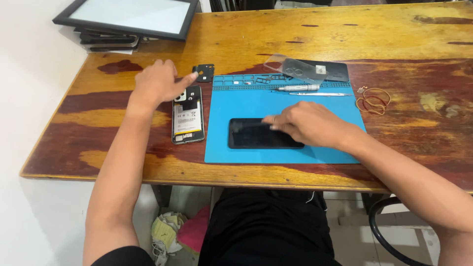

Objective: The person uses a spoon to scrape residue from a camera module, then places the module aside. They install a battery into the phone chassis, connect the ribbon cable, and close the device. Finally, they wipe the screen with the spoon.

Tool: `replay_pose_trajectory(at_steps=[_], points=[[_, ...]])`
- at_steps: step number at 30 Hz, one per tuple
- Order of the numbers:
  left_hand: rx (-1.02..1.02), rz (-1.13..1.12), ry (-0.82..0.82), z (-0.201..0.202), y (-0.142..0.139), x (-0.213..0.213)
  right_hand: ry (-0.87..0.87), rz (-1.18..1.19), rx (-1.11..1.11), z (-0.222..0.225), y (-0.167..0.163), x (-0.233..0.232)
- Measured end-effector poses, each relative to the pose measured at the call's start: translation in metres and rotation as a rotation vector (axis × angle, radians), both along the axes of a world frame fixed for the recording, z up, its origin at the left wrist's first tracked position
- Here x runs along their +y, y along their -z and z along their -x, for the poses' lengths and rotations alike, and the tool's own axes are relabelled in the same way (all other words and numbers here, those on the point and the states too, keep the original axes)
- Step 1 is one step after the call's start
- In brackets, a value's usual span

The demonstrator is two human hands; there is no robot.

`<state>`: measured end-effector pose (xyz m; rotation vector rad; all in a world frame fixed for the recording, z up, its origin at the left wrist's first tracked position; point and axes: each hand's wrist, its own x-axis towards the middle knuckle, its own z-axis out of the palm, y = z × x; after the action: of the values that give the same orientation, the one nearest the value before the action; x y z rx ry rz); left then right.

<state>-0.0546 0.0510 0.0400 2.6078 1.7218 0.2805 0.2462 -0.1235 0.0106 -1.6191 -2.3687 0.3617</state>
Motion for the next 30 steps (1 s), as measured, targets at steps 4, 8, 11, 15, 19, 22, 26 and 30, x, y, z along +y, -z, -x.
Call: replay_pose_trajectory(at_steps=[4,8,11,15,19,22,26,30], points=[[0.08,0.154,-0.07,-0.01,0.001,-0.001,-0.05,-0.046,-0.008,-0.001,-0.001,0.001],[0.147,0.155,-0.037,-0.016,0.005,-0.007,-0.047,-0.021,0.02,0.0,0.001,0.002],[0.134,0.177,-0.054,-0.018,0.006,-0.008,-0.028,0.034,0.0,0.002,0.002,0.003],[0.108,0.173,-0.037,-0.016,0.009,-0.006,0.01,-0.052,-0.125,0.007,0.001,0.002],[0.109,0.18,-0.034,-0.015,0.01,-0.004,-0.088,-0.018,0.066,0.009,-0.003,0.001],[0.099,0.167,-0.038,-0.015,0.012,-0.004,-0.025,-0.06,-0.044,0.011,-0.005,0.0],[0.115,0.135,-0.034,-0.017,0.016,-0.004,-0.039,0.005,-0.026,0.016,-0.001,-0.001],[0.06,0.025,0.076,-0.016,0.022,-0.006,-0.186,-0.162,0.073,0.007,-0.002,0.002]])
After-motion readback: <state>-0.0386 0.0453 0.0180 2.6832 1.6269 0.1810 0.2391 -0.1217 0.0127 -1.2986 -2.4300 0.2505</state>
